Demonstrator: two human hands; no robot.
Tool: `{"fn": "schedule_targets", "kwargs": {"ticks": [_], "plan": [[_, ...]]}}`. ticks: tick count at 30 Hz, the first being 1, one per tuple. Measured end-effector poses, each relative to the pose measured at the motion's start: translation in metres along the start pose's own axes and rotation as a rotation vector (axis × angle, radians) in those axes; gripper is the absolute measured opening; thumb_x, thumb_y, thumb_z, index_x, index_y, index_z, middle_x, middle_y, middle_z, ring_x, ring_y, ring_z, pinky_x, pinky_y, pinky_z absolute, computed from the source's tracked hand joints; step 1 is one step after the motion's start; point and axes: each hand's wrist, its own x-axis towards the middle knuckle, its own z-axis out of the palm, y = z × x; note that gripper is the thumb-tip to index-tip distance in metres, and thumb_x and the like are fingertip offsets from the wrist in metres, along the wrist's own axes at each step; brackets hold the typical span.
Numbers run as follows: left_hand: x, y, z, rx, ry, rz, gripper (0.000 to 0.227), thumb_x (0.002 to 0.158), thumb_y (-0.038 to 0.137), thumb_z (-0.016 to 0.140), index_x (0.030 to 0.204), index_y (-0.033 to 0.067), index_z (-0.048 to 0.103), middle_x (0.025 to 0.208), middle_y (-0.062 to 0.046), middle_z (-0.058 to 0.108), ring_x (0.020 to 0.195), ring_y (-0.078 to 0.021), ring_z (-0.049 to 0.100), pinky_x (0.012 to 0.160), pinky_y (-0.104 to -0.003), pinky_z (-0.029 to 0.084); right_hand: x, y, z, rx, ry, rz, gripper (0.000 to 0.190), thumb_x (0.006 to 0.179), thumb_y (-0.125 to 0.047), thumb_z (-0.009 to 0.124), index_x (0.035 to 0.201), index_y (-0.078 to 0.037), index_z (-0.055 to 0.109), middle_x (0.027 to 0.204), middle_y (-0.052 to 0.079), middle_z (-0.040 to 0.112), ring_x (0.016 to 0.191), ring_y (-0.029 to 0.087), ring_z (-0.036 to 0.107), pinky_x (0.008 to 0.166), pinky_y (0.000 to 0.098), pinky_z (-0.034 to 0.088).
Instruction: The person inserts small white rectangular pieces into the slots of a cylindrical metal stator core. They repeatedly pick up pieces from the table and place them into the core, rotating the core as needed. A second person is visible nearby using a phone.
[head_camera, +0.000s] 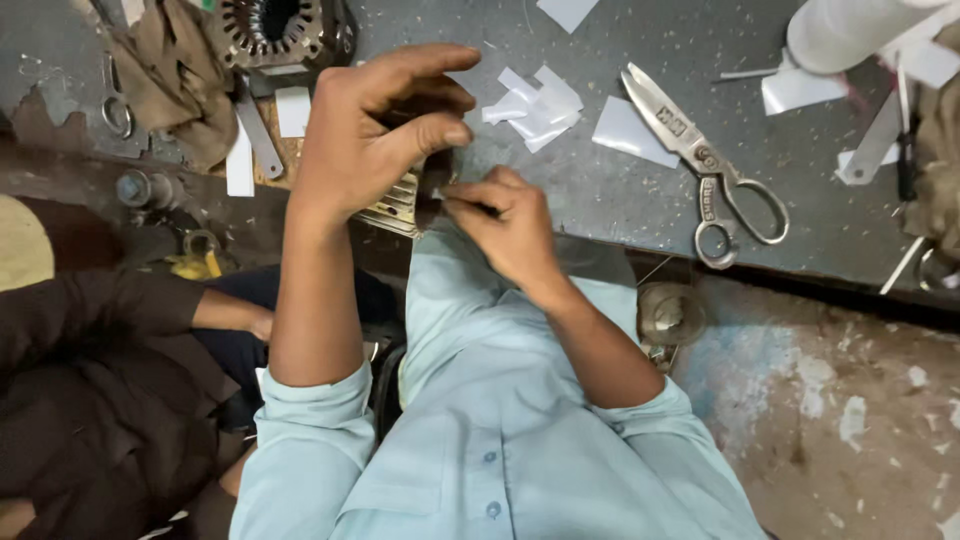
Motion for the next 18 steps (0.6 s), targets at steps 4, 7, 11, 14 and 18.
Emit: {"fn": "schedule_targets", "kwargs": {"ticks": [4,7,11,14,18], "plan": [[0.000,0.006,0.002,0.044,-0.009,-0.010,0.041,0.103,0.018,0.083,0.137,0.0023,0.067,0.115,-0.012,0.078,0.104,-0.0159,0.078,0.092,-0.027,0.062,-0.004,0.003,0.023,0.034,0.061,0.009,0.020,0.085,-0.007,0.079,0.104,-0.007,0.079,0.084,0.007,0.067,0.075,0.018,0.066,0.068,0.0313,0.051],[-0.004,0.007,0.004,0.014,0.004,-0.021,0.039,0.103,0.019,0.085,0.133,-0.0001,0.067,0.113,-0.012,0.077,0.106,-0.0164,0.078,0.093,-0.027,0.062,-0.005,-0.006,0.026,0.043,0.059,0.002,0.022,0.084,-0.005,0.077,0.106,-0.006,0.079,0.082,0.008,0.064,0.073,0.019,0.064,0.066,0.0330,0.049],[-0.007,0.003,0.005,0.015,0.018,-0.029,0.041,0.102,0.022,0.085,0.131,-0.0021,0.068,0.110,-0.012,0.078,0.105,-0.0165,0.078,0.092,-0.026,0.063,-0.009,-0.013,0.030,0.058,0.109,0.015,0.019,0.085,-0.006,0.077,0.105,-0.007,0.078,0.080,0.008,0.063,0.068,0.020,0.062,0.063,0.0334,0.049],[-0.009,0.001,0.004,0.024,0.018,-0.008,0.040,0.103,0.022,0.086,0.130,-0.0032,0.068,0.111,-0.012,0.077,0.106,-0.0170,0.078,0.093,-0.026,0.064,-0.012,-0.012,0.033,0.050,0.090,0.017,0.017,0.085,-0.005,0.076,0.102,-0.007,0.078,0.081,0.009,0.062,0.068,0.022,0.061,0.062,0.0348,0.048],[-0.009,0.006,0.005,0.047,0.017,-0.015,0.040,0.102,0.022,0.086,0.128,-0.0037,0.069,0.110,-0.013,0.078,0.104,-0.0170,0.079,0.092,-0.026,0.063,-0.010,-0.009,0.028,-0.002,0.026,-0.066,0.015,0.085,-0.005,0.075,0.100,-0.007,0.076,0.088,0.012,0.064,0.077,0.028,0.065,0.069,0.0388,0.052]]}}
